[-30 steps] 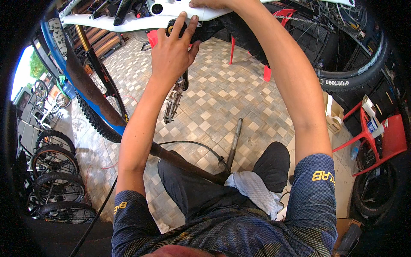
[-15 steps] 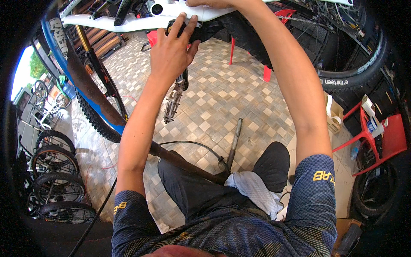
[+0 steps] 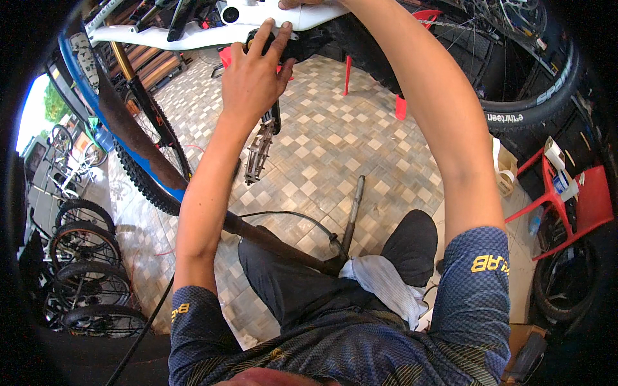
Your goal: The person applies white tape to the bicycle crankset area, smoothing it with fingers and using scissors to trim the edges. The person repeatedly cuts and applies small pieces of tape around the crank arm and bottom bracket.
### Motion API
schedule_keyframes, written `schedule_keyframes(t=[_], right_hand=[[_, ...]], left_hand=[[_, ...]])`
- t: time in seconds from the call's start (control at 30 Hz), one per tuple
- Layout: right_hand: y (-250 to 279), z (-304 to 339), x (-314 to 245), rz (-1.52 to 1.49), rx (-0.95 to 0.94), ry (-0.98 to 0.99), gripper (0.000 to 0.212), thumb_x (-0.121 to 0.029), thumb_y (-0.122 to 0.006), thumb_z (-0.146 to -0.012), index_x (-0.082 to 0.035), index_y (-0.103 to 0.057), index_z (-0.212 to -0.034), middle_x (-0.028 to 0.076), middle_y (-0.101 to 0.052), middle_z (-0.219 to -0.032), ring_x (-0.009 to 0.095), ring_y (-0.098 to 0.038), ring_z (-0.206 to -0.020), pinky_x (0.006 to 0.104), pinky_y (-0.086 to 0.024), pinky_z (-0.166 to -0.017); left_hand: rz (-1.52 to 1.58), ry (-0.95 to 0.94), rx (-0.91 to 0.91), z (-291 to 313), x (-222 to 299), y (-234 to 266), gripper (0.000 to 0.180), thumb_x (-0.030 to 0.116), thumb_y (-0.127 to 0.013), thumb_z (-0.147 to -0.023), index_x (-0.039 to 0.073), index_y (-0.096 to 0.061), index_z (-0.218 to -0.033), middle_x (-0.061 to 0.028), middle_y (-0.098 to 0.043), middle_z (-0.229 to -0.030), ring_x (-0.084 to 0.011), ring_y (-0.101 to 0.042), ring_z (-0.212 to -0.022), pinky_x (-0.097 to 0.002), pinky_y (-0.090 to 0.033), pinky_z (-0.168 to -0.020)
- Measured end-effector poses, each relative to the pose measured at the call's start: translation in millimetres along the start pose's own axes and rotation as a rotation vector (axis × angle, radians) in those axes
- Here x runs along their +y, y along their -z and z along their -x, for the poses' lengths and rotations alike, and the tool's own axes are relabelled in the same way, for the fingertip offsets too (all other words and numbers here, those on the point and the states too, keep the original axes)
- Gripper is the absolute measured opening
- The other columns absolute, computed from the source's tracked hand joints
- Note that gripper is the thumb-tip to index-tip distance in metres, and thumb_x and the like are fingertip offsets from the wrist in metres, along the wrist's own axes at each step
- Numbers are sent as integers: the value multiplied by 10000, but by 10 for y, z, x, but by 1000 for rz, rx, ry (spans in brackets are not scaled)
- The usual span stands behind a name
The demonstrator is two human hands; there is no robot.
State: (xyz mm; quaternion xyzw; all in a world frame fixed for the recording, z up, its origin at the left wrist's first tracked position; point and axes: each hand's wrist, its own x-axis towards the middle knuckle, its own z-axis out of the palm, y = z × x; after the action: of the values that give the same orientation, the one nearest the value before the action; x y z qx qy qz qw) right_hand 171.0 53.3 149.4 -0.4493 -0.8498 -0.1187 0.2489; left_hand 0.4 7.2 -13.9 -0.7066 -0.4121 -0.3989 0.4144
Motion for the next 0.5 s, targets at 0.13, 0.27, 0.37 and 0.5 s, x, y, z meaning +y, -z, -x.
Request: schedule_keyframes(t=[0.13, 0.27, 0.37, 0.5], right_hand=[[23, 19, -127, -18, -23, -71, 237, -225, -780, -695, -47, -803, -850, 208, -743, -805, 319, -727, -729, 420, -570, -720], [-18, 37, -114, 40, 48, -40, 248, -215, -766, -681, -32, -797, -845, 223, -739, -817, 350, -732, -754, 431, -575, -731], [-15, 21, -150, 103, 45, -51, 266, -214, -772, -677, -12, -791, -849, 240, -735, -830, 371, -737, -778, 445, -578, -743], [-6, -10, -189, 184, 25, -88, 300, -214, -777, -676, 23, -781, -861, 263, -730, -848, 379, -742, -800, 459, -583, -745]], left_hand=[[-8, 2, -11, 17, -33, -10, 591, 349, -759, -878, 284, -600, -1443, -21, -570, -1453, -322, -588, -936, -388, -590, -704], [-6, 2, -3, 13, -25, -3, 585, 348, -755, -883, 287, -600, -1444, -20, -572, -1450, -315, -587, -930, -381, -590, -685], [-12, 2, -7, 12, -36, 1, 584, 345, -757, -883, 292, -600, -1443, -17, -571, -1451, -308, -587, -924, -376, -590, -671], [-17, -15, 3, -9, -8, 29, 589, 337, -762, -881, 297, -597, -1445, -12, -567, -1456, -298, -584, -915, -376, -589, -666]])
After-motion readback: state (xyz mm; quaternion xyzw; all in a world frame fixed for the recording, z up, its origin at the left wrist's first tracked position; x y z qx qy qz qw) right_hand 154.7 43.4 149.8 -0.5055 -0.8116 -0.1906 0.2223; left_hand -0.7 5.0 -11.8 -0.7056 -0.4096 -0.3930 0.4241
